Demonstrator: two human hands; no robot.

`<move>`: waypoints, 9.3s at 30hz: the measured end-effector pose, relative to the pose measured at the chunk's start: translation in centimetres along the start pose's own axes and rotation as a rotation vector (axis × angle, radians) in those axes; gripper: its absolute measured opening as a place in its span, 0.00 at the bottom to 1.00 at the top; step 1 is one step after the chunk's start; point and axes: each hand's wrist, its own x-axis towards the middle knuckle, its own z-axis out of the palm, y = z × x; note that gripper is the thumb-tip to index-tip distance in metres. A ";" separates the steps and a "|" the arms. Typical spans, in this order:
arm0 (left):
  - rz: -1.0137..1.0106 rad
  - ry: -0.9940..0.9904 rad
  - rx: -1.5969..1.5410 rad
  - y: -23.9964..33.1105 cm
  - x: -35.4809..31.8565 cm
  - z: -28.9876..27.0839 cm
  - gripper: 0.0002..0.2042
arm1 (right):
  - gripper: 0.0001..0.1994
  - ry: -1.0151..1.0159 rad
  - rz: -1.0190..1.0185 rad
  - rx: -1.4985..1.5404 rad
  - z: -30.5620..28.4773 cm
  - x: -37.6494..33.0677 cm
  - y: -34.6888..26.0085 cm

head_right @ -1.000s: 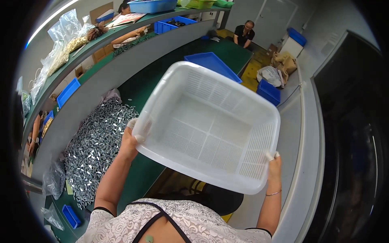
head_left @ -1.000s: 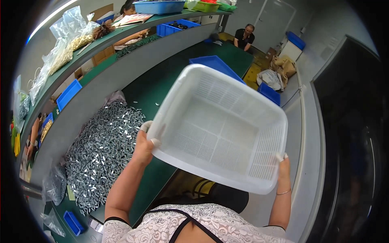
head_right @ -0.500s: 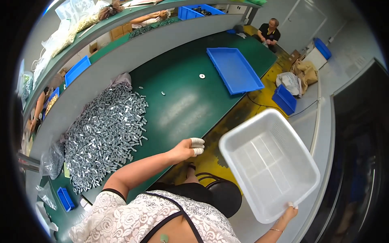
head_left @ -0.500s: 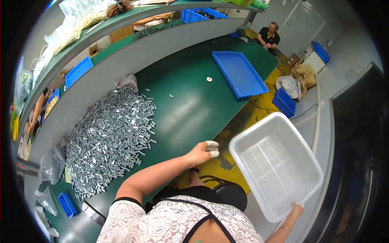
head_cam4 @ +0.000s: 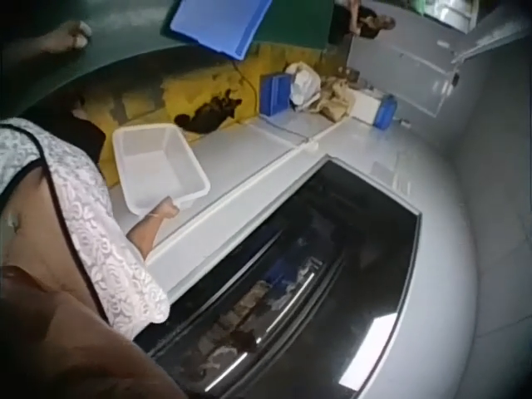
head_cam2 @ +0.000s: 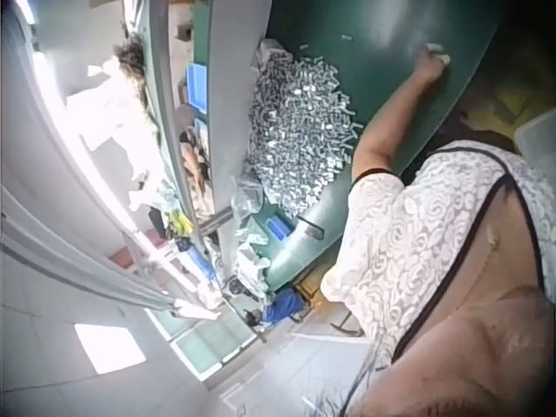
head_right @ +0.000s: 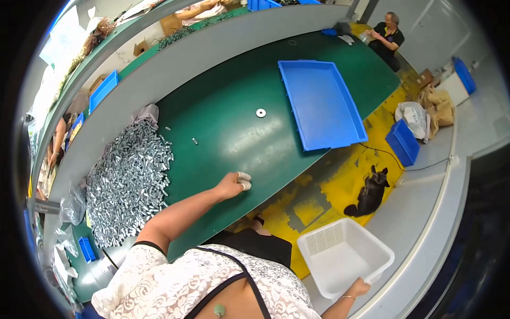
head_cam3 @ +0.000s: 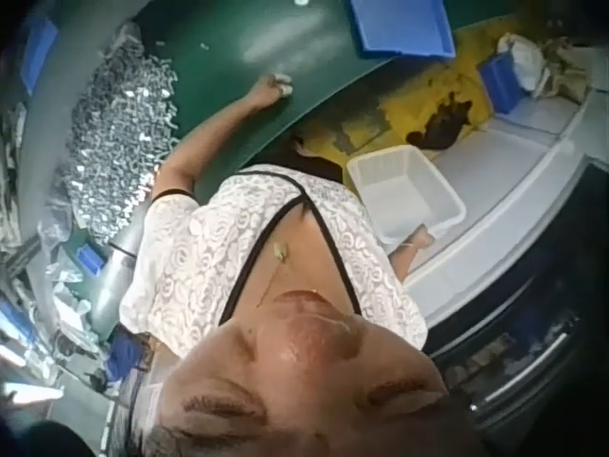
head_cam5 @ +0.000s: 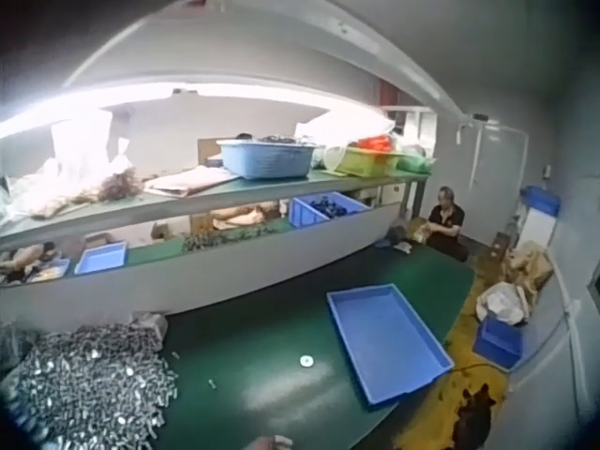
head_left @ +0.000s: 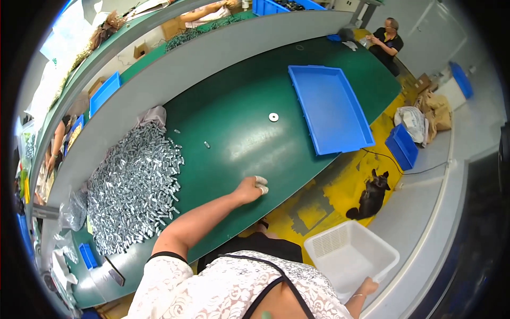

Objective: Sorting small metal components from a large bin into different trays and storage areas.

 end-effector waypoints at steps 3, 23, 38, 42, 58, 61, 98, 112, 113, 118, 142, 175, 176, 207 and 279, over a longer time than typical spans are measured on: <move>0.003 0.137 0.024 -0.5 3.7 0.3 0.16 | 0.15 -0.045 -0.012 0.025 2.0 2.6 0.2; 0.093 0.603 -0.406 11.9 17.5 -0.3 0.13 | 0.09 -0.015 -0.075 0.209 3.7 14.0 -15.2; 0.617 -0.852 -0.827 52.7 30.3 23.7 0.28 | 0.08 0.063 -0.151 0.160 7.6 33.5 -24.5; 0.741 -1.425 -1.239 58.9 30.7 33.5 0.21 | 0.09 0.076 -0.231 0.195 13.0 41.4 -25.1; 0.776 -1.310 -1.219 70.7 51.7 53.1 0.18 | 0.11 -0.053 -0.152 0.307 30.4 66.5 -41.9; 0.753 -1.352 -1.287 72.3 56.9 54.6 0.17 | 0.11 -0.045 -0.119 0.270 32.8 70.1 -46.2; 0.201 -0.306 -0.233 96.8 144.7 79.6 0.49 | 0.14 0.042 -0.238 0.862 59.1 123.6 -103.4; 0.254 -0.845 -0.339 124.5 173.0 91.8 0.23 | 0.18 0.044 -0.352 0.823 68.5 142.0 -122.6; 0.258 -0.840 -0.362 126.0 174.4 92.6 0.22 | 0.17 0.064 -0.378 0.777 69.1 143.9 -124.3; 0.373 -0.851 -0.511 133.9 183.6 94.6 0.22 | 0.14 0.159 -0.615 0.549 73.2 155.6 -136.1; 0.263 -0.299 -0.848 154.7 231.9 97.9 0.24 | 0.17 0.461 -1.153 -0.297 94.5 199.9 -185.5; 0.218 -0.893 -0.392 194.0 273.1 121.8 0.21 | 0.26 0.595 -0.297 -1.089 121.1 230.3 -193.8; 0.198 -0.918 -0.365 195.4 273.3 122.7 0.22 | 0.25 0.622 -0.298 -1.099 121.1 230.5 -193.4; 0.708 -0.880 0.269 219.5 258.8 131.3 0.23 | 0.31 0.859 -0.212 -1.127 102.6 241.3 -199.8; 0.080 -2.154 -0.013 214.1 256.8 145.5 0.42 | 0.21 0.401 -0.640 -0.897 126.9 233.7 -214.2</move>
